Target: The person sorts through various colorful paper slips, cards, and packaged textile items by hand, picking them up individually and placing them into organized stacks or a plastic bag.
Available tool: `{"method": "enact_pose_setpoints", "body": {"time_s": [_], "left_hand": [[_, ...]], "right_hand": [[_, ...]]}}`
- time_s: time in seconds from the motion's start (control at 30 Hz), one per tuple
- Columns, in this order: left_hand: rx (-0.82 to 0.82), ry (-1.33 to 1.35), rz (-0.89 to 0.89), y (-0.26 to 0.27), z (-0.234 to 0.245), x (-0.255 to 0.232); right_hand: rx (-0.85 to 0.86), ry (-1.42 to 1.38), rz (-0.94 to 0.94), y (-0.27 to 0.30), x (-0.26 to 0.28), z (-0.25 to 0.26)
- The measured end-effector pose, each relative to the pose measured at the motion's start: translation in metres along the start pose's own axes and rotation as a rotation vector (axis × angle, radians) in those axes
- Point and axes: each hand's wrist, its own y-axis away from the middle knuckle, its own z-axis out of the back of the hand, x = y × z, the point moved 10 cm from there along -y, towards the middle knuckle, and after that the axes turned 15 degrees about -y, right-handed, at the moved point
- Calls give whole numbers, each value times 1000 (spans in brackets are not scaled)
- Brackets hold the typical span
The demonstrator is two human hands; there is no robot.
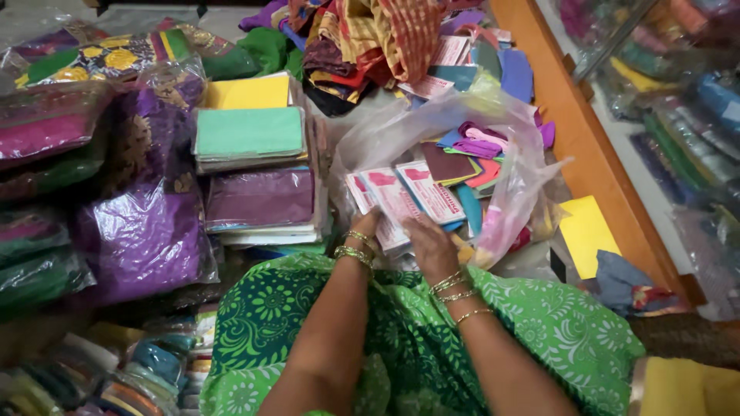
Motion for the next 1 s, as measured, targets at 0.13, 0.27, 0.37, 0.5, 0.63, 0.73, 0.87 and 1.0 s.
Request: {"method": "enact_pose_setpoints", "body": {"time_s": [0.13,0.27,0.37,0.5,0.63,0.73,0.87,1.0], "left_hand": [[-148,-139,116,0,18,1],[82,217,121,16,-14,-10],[-117,-90,83,22,10,-7],[-154,-74,19,24,8,-13],[-138,-114,-18,34,2,-28],[-31,132,150,40,-14,-17],[-35,68,27,41,-10,-29],[-82,-21,-10,43,-2,-30]], "right_hand": [[205,106,157,9,22,-27],[241,34,91,8,16,-35],[86,-99,-185,4,-41,-12],[-16,37,-135,-9,-112,5],[-38,199,-269,0,-159,7],[-62,112,-434,5,-176,11],[-112,-38,-316,1,-158,19],[-1,292,-533,5,-169,17]]}}
